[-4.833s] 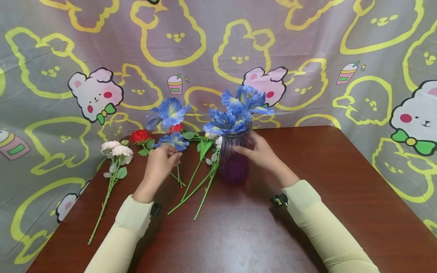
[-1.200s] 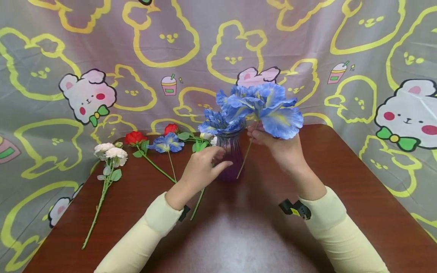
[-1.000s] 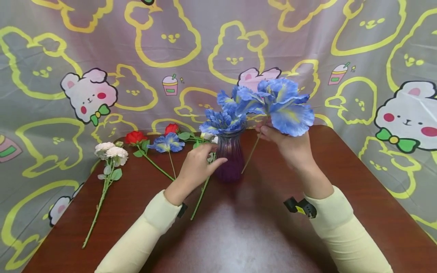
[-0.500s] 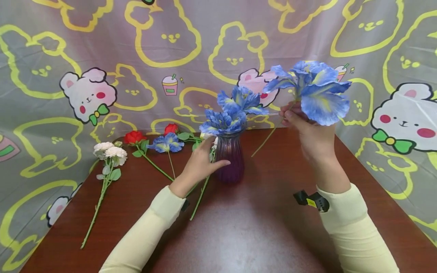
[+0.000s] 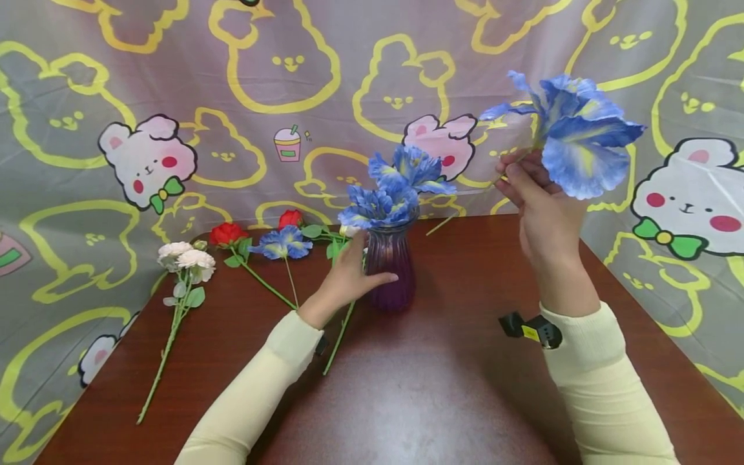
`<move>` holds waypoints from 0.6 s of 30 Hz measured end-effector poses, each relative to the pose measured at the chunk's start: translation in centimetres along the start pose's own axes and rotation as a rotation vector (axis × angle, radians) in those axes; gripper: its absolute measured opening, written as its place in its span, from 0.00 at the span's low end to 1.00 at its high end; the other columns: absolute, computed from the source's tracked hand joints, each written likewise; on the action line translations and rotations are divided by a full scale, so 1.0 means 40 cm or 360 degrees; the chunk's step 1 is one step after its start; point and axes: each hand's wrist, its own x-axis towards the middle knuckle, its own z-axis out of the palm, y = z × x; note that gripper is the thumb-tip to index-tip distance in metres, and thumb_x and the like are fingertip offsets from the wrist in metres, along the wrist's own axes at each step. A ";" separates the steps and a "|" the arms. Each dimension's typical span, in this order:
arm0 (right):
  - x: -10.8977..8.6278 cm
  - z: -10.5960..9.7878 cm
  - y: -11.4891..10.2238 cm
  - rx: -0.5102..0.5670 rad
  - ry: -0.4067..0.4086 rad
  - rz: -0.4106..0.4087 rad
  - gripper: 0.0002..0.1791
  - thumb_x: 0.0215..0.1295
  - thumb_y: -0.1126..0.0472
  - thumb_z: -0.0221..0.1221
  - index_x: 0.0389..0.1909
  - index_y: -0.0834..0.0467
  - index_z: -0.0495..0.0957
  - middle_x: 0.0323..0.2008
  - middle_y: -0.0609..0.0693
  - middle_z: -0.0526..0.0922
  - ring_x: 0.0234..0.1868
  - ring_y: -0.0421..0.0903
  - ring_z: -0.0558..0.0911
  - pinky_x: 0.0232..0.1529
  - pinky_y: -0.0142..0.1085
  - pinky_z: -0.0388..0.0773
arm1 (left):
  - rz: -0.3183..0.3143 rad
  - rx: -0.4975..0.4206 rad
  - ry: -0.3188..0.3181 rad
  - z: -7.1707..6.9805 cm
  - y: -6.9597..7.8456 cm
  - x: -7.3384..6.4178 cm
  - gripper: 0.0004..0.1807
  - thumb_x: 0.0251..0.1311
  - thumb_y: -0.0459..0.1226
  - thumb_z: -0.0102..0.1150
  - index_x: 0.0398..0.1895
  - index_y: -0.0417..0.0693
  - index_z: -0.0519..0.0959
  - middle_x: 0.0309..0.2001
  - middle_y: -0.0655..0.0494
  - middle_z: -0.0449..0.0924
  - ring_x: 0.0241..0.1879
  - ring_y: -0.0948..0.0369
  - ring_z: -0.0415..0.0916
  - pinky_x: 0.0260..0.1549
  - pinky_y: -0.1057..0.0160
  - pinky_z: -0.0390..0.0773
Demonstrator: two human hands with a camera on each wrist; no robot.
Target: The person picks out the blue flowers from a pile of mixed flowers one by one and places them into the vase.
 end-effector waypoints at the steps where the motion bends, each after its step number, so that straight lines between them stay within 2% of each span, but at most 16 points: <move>1: 0.002 0.001 0.000 0.0014 0.0012 -0.0013 0.11 0.55 0.77 0.65 0.39 0.75 0.76 0.33 0.62 0.82 0.36 0.54 0.83 0.39 0.39 0.83 | 0.0001 -0.0013 -0.0009 0.003 -0.002 0.001 0.61 0.49 0.59 0.70 0.75 0.38 0.48 0.70 0.38 0.58 0.68 0.46 0.58 0.62 0.45 0.65; 6: 0.012 0.011 0.002 0.0076 0.0072 -0.0036 0.13 0.54 0.76 0.66 0.40 0.73 0.76 0.34 0.62 0.81 0.37 0.54 0.83 0.41 0.39 0.82 | 0.0009 -0.0073 -0.0042 0.013 -0.010 0.004 0.64 0.48 0.56 0.73 0.76 0.37 0.43 0.74 0.39 0.50 0.71 0.47 0.52 0.65 0.47 0.60; 12: 0.022 0.025 0.010 0.0092 0.0113 -0.0101 0.16 0.52 0.76 0.68 0.41 0.73 0.76 0.35 0.63 0.81 0.36 0.54 0.83 0.41 0.41 0.82 | 0.0037 -0.0112 -0.0028 0.015 -0.012 0.006 0.63 0.48 0.53 0.74 0.76 0.36 0.43 0.72 0.36 0.52 0.69 0.46 0.56 0.64 0.48 0.62; 18: 0.029 0.037 0.032 0.0064 0.0146 -0.0112 0.17 0.51 0.75 0.69 0.41 0.72 0.76 0.36 0.64 0.82 0.36 0.54 0.84 0.41 0.42 0.82 | 0.0014 -0.0099 -0.0061 0.016 -0.013 0.005 0.64 0.48 0.55 0.73 0.76 0.38 0.41 0.73 0.37 0.51 0.69 0.46 0.56 0.63 0.48 0.63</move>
